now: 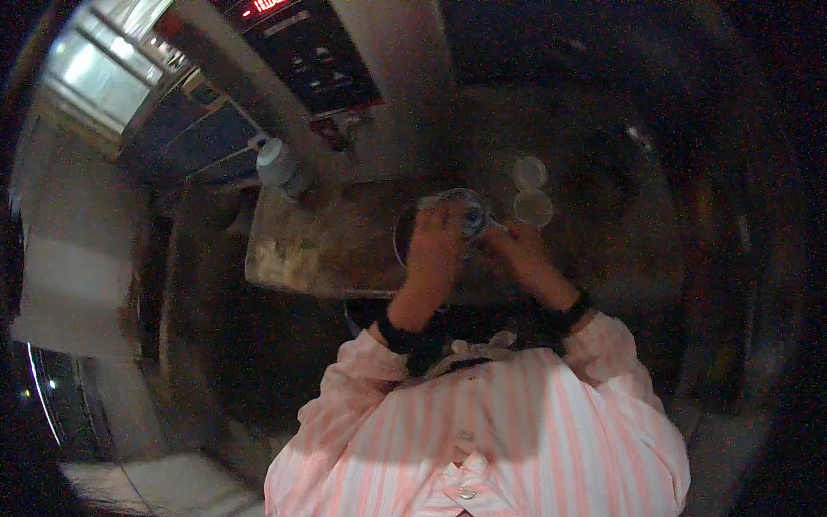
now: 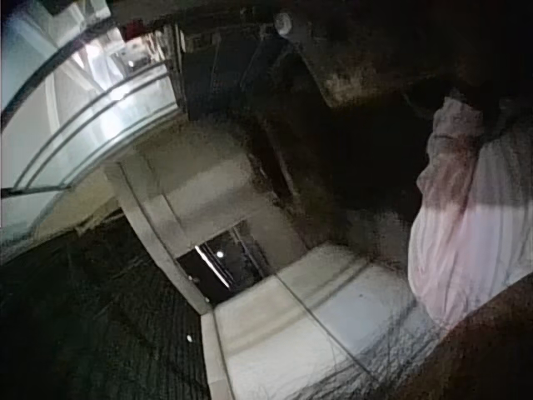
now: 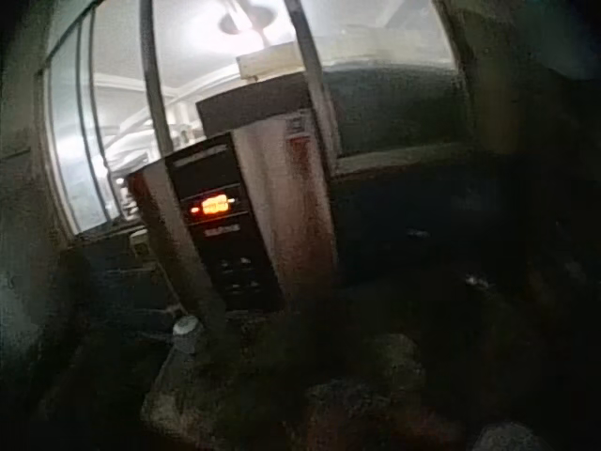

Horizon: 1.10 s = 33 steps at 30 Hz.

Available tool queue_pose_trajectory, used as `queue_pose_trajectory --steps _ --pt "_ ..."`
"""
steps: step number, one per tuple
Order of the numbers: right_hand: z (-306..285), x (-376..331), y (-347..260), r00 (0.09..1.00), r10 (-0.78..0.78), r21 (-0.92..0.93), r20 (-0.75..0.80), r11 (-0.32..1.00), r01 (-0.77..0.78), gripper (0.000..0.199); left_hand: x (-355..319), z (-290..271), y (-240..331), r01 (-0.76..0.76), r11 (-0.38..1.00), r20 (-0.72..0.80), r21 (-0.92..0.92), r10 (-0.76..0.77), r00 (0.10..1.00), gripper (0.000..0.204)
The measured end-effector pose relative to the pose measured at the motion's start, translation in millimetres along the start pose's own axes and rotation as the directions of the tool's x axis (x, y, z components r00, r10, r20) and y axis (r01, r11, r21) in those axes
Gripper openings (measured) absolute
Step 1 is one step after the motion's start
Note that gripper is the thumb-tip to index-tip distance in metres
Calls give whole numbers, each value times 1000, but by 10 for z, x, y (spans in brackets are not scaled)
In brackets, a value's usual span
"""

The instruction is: Making tea by filling a ceramic cup and a paper cup with water from a dispenser and adding ingredients from a bowl.

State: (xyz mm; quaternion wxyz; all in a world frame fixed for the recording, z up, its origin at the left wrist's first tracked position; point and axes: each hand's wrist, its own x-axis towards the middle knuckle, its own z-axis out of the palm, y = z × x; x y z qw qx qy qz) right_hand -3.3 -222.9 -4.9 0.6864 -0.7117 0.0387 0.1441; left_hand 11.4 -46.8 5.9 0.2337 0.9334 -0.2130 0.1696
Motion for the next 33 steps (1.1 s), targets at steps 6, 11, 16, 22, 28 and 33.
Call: queue_pose_trajectory --steps 6,11,16,22,28,33 --pt "-54 -133 -231 990 -101 -203 -101 976 78 22 -204 180 232 -35 997 -164 -72 22 986 57" --pt "-118 -67 -421 991 -122 -412 -51 907 91 22 -189 126 290 38 992 -158 -124 -58 986 60" --pt "-113 8 -633 946 -316 -697 75 662 276 23 -217 218 313 116 940 -176 -320 -179 968 65" --pt "-56 121 -694 937 -305 -851 168 435 294 28 -284 346 343 245 848 -106 -470 -329 938 64" --pt "-9 143 -743 955 -246 -878 169 402 259 31 -313 356 366 290 810 -55 -510 -367 929 66" --pt "-110 203 -593 899 -373 -912 231 238 333 32 -299 355 413 342 748 17 -569 -405 914 70"
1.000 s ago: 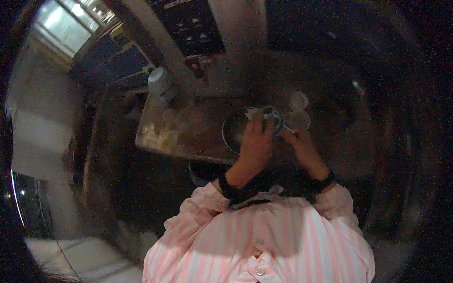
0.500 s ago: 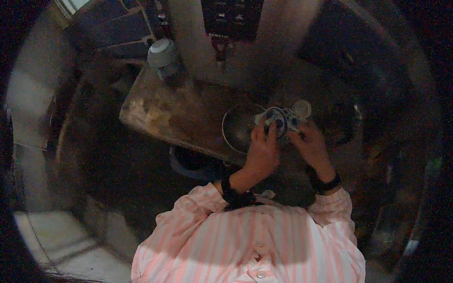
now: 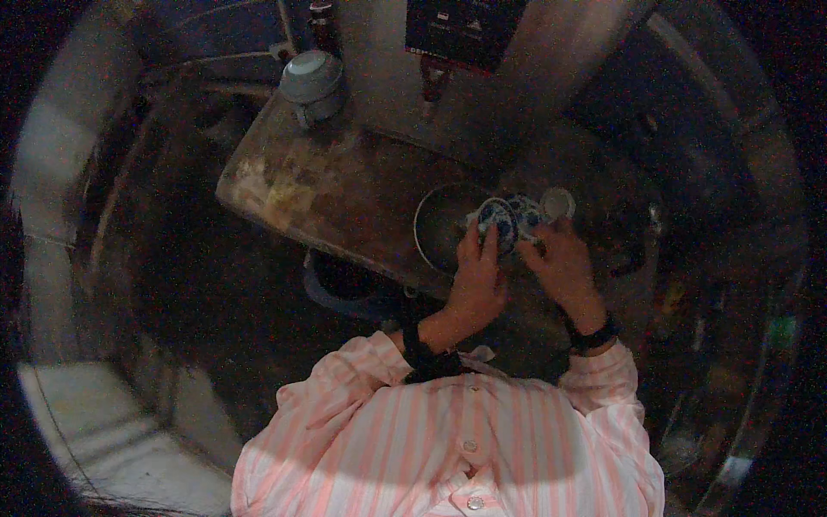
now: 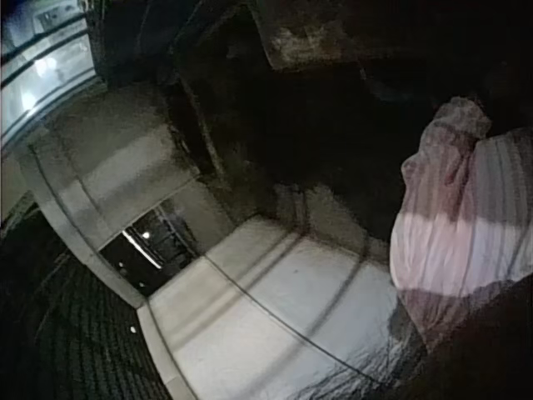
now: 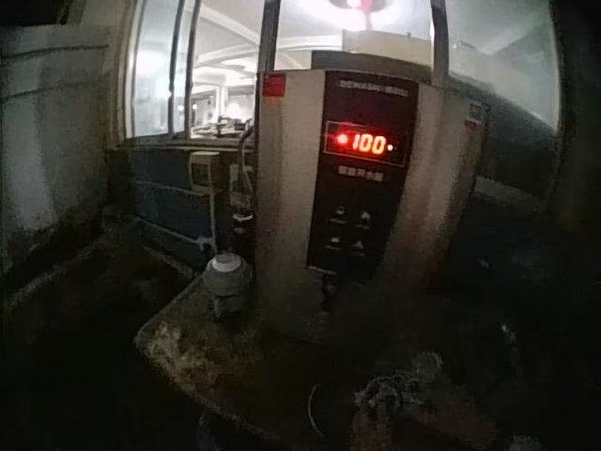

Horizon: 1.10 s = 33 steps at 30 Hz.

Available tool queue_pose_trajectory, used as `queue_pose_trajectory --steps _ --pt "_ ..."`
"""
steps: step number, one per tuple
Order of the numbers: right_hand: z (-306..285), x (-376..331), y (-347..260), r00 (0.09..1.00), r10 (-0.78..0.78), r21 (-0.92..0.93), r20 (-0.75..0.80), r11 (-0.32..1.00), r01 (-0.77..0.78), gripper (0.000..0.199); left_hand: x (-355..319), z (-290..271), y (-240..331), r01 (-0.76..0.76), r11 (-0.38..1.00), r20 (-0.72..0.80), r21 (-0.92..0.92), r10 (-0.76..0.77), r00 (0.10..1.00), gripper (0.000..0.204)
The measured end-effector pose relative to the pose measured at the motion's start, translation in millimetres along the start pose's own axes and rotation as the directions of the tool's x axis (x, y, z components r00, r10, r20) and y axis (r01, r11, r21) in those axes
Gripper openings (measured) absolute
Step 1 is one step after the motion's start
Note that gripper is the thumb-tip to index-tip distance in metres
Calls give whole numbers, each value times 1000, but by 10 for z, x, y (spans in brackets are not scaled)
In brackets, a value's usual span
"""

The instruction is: Making tea by filling a ceramic cup and a paper cup with water from a dispenser and adding ingredients from a bowl.

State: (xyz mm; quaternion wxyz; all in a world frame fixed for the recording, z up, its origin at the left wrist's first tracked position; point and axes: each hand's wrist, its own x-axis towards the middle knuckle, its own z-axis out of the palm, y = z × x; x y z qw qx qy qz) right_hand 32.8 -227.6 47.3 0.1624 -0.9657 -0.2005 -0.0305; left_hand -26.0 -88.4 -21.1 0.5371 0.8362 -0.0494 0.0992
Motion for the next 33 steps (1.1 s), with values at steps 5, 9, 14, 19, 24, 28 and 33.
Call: queue_pose_trajectory --steps 5,9,14,19,24,28,33 --pt "5 12 -31 1000 -27 46 -15 999 27 30 -7 56 -52 1 1000 -8 19 -1 1000 73" --pt "2 24 -26 995 -80 -13 -56 997 79 28 -4 120 -79 -21 1000 -33 8 21 999 76" --pt "-31 11 -95 995 -75 33 -59 996 77 28 -21 145 -66 -10 999 -47 -44 8 999 77" --pt "8 34 -67 991 -127 -67 -43 990 124 26 -46 153 -104 -12 999 -53 -50 10 999 77" --pt "-13 49 -129 987 -161 -90 -27 983 158 24 -69 157 -138 -7 998 -56 -56 4 998 78" --pt "-58 63 -179 982 -185 -140 -43 974 177 25 -89 173 -152 14 995 -44 -101 -18 999 82" --pt "-89 121 -183 981 -194 -187 10 963 193 24 -90 127 -140 23 991 -15 -130 -25 1000 85"
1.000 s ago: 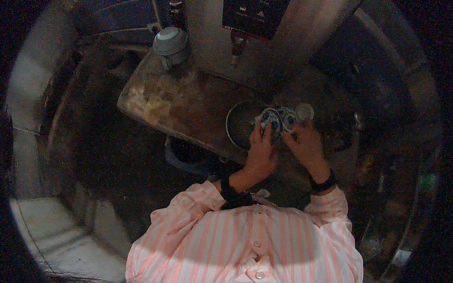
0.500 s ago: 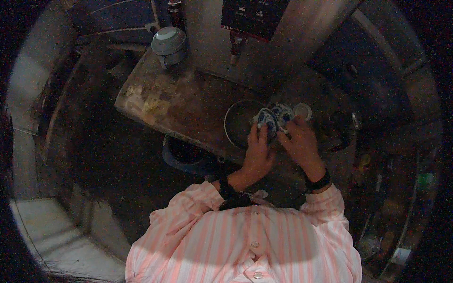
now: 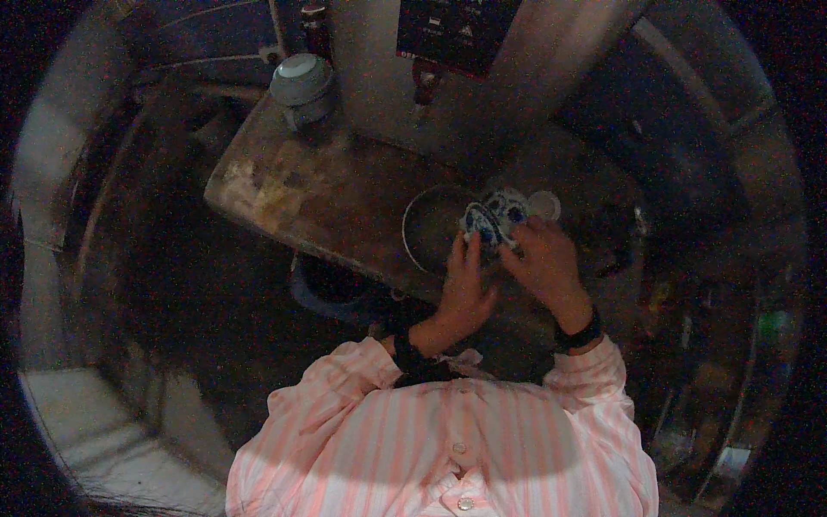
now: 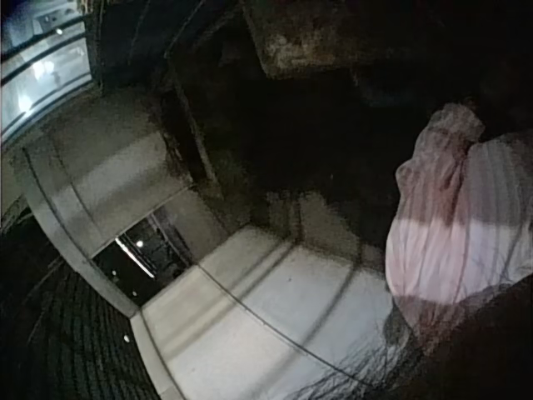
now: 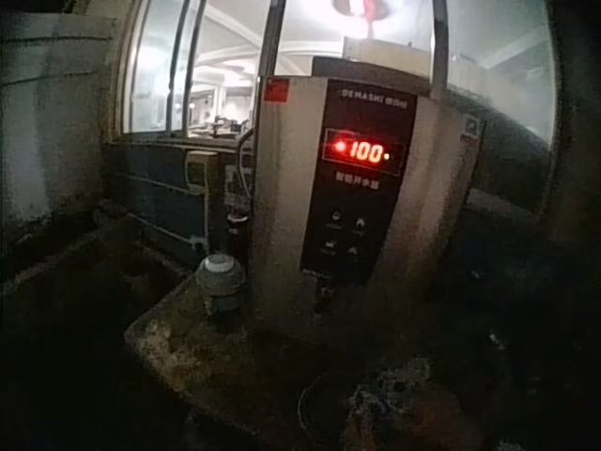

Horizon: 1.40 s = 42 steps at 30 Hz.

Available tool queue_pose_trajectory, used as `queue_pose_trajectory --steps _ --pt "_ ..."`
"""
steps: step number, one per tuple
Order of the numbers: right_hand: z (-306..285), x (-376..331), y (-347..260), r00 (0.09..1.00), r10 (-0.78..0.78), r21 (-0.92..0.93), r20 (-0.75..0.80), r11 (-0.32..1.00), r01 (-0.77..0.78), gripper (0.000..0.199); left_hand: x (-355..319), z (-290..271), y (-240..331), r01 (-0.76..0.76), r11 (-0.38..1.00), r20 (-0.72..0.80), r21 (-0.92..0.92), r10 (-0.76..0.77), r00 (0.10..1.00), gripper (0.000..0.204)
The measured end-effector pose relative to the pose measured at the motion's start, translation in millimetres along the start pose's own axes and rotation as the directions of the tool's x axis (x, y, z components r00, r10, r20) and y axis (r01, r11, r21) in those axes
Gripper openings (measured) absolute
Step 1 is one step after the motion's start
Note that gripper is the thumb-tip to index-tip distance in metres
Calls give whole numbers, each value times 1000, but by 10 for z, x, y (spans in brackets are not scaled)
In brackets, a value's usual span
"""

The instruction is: Making tea by filling a ceramic cup and a paper cup with water from a dispenser and adding ingredients from a bowl.

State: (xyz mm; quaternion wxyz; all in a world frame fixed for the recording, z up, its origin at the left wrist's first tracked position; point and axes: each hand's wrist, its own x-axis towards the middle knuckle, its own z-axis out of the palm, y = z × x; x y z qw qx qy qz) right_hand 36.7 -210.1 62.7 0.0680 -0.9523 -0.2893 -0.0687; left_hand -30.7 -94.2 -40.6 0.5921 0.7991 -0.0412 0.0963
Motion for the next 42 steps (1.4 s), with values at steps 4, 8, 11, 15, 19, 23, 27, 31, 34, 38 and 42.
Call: queue_pose_trajectory --steps 4,8,11,15,19,23,27,31,34,38,42 --pt "-68 29 -66 1000 -6 -14 4 1000 6 23 -10 -38 8 -41 999 -12 -4 41 999 86" --pt "-107 29 -67 1000 -25 -44 6 999 25 22 -23 -43 42 -51 999 -14 -6 50 999 86" --pt "-129 45 -89 999 -12 -56 36 998 14 23 -21 -41 39 -54 998 -21 -12 54 998 86" --pt "-140 41 -98 999 -21 -68 28 997 23 23 -24 -39 40 -66 998 -36 -6 66 997 84" --pt "-154 33 -105 1000 -28 -72 13 997 29 22 -15 -48 69 -42 999 -21 -18 42 999 83" --pt "-187 52 -153 999 -27 -98 30 995 30 22 -16 -62 64 -66 996 -39 -53 64 997 82" --pt "-200 59 -168 999 -40 -106 31 993 43 23 -18 -57 50 -62 997 -41 -47 60 997 82" --pt "-216 63 -194 999 -28 -135 42 990 33 22 -15 -66 56 -56 996 -30 -62 54 998 81" --pt "-235 40 -188 998 -65 -167 20 984 68 21 -17 -101 92 -64 994 -28 -88 62 998 80" --pt "-257 42 -225 998 -50 -160 28 986 54 23 -23 -102 83 -92 992 -57 -85 88 995 79" --pt "-291 43 -279 998 -42 -173 36 984 48 24 -25 -102 76 -86 992 -75 -97 79 994 77"
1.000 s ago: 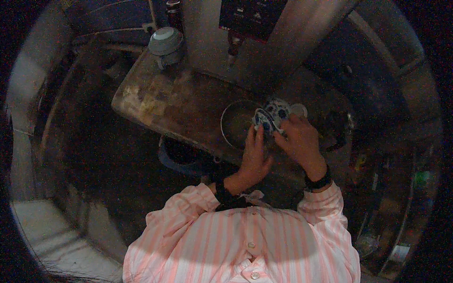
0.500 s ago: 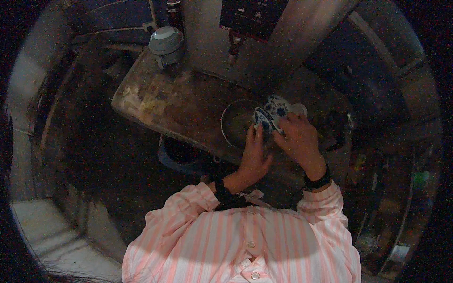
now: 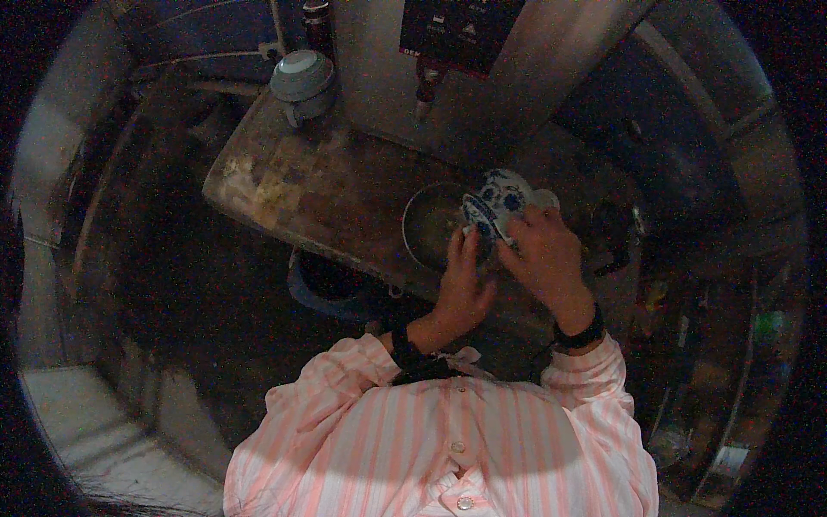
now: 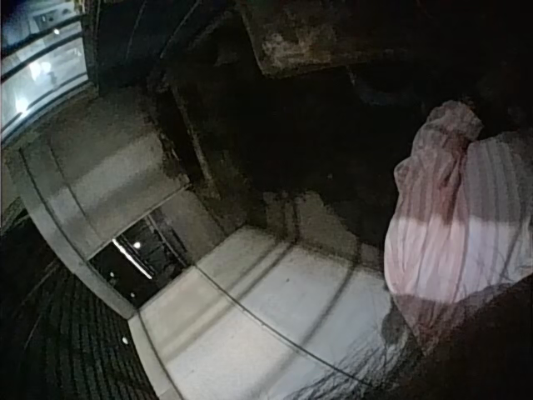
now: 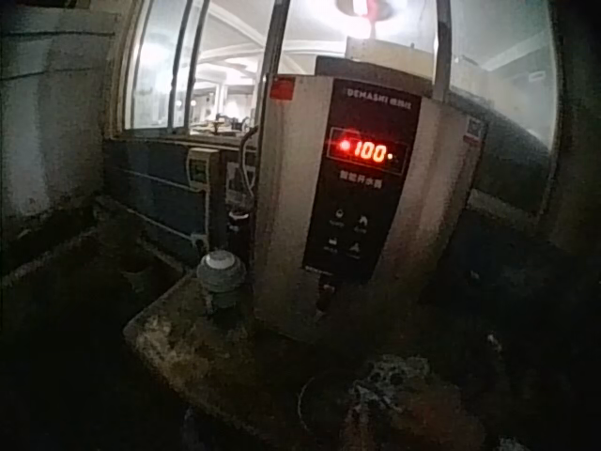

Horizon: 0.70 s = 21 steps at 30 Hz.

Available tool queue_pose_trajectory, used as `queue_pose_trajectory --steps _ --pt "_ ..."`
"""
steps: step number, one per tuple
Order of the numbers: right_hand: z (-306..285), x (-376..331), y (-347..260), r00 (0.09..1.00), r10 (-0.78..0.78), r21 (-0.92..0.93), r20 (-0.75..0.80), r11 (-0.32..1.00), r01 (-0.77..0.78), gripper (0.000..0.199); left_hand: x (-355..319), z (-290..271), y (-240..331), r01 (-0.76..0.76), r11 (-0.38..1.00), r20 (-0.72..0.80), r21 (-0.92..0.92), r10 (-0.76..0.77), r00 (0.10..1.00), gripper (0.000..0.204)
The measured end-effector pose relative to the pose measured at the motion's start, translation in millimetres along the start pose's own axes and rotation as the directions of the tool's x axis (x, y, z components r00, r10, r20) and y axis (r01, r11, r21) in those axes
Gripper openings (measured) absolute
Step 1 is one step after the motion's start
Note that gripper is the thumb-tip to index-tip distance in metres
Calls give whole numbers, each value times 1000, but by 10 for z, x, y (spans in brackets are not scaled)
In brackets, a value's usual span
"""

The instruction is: Making tea by filling a ceramic cup and a paper cup with water from a dispenser and adding ingredients from a bowl.

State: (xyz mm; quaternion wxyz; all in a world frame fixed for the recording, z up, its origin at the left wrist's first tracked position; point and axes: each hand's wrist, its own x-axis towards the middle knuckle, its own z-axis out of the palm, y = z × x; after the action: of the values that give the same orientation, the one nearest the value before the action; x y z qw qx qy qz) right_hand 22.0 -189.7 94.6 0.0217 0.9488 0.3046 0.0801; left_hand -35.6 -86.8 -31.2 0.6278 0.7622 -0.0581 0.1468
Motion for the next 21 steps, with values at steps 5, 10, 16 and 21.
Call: queue_pose_trajectory --steps 5,10,16,21 --pt "2 9 -2 1000 -8 -9 12 1000 9 25 3 5 -28 7 998 -17 -65 -8 1000 73" --pt "21 18 -4 1000 -27 13 1 1000 27 24 -5 22 -84 -13 998 -34 -54 11 999 71" --pt "22 9 -18 1000 -25 5 -8 1000 25 23 -2 31 -102 -27 998 -49 -63 24 999 70" --pt "33 21 -20 1000 -10 -7 5 1000 10 25 15 2 -102 -30 999 -34 -38 29 999 70"
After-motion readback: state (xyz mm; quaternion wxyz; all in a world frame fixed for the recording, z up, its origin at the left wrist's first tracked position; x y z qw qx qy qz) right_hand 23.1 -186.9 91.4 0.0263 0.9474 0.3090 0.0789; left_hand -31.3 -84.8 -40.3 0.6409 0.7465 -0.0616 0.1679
